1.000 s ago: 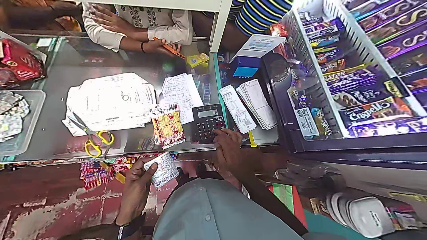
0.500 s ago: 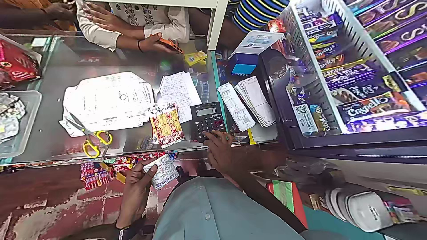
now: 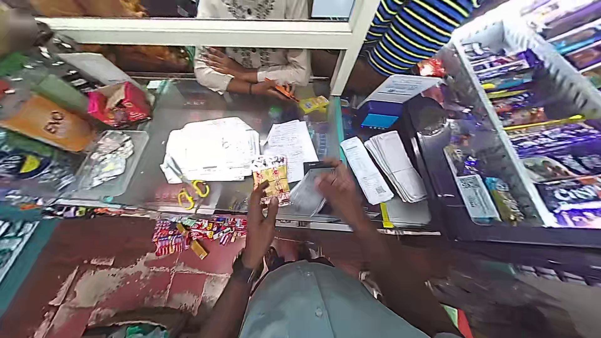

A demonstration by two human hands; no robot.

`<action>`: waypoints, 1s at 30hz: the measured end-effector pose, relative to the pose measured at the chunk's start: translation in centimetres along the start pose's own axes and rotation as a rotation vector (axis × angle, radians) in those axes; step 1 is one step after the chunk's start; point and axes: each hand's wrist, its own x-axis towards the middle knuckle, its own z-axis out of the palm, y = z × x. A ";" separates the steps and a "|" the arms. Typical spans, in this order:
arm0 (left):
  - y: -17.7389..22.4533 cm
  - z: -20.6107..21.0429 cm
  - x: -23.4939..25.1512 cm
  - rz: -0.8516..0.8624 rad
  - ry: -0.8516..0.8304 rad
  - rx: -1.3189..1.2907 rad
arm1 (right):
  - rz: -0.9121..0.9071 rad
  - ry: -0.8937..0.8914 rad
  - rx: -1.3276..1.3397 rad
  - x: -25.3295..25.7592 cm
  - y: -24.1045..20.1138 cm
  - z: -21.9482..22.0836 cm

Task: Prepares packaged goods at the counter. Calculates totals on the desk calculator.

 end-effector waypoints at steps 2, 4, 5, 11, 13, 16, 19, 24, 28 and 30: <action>-1.7 -0.9 2.5 -0.078 0.088 0.392 | 0.017 0.148 -0.190 5.7 0.6 -2.9; -2.0 -0.9 4.6 -0.236 0.041 0.655 | 0.032 0.233 -0.331 11.5 2.2 -5.7; -1.9 -0.4 5.3 -0.292 0.011 0.743 | 0.065 0.262 -0.382 13.7 3.1 -6.7; -1.2 0.8 7.5 -0.410 -0.089 0.740 | 0.136 0.276 -0.718 15.3 5.5 -8.5; -1.5 0.5 7.8 -0.435 -0.126 0.663 | 0.015 0.276 -0.752 10.9 4.3 -8.2; -2.6 -0.2 7.1 -0.360 -0.080 0.361 | -0.028 0.258 -0.726 2.1 3.8 -7.1; -3.2 -0.7 5.4 -0.303 0.014 -0.123 | -0.075 0.240 -0.769 -4.0 6.0 -5.8; -2.3 -2.4 2.7 -0.349 0.065 -0.425 | -0.145 0.165 -0.870 -5.7 8.0 -5.3; -0.8 -2.9 1.8 -0.338 0.006 -0.553 | -0.076 0.105 -0.906 -4.7 6.5 -5.3; 0.0 -2.9 1.5 -0.292 -0.061 -0.585 | -0.083 0.121 -0.755 -4.3 4.6 -4.4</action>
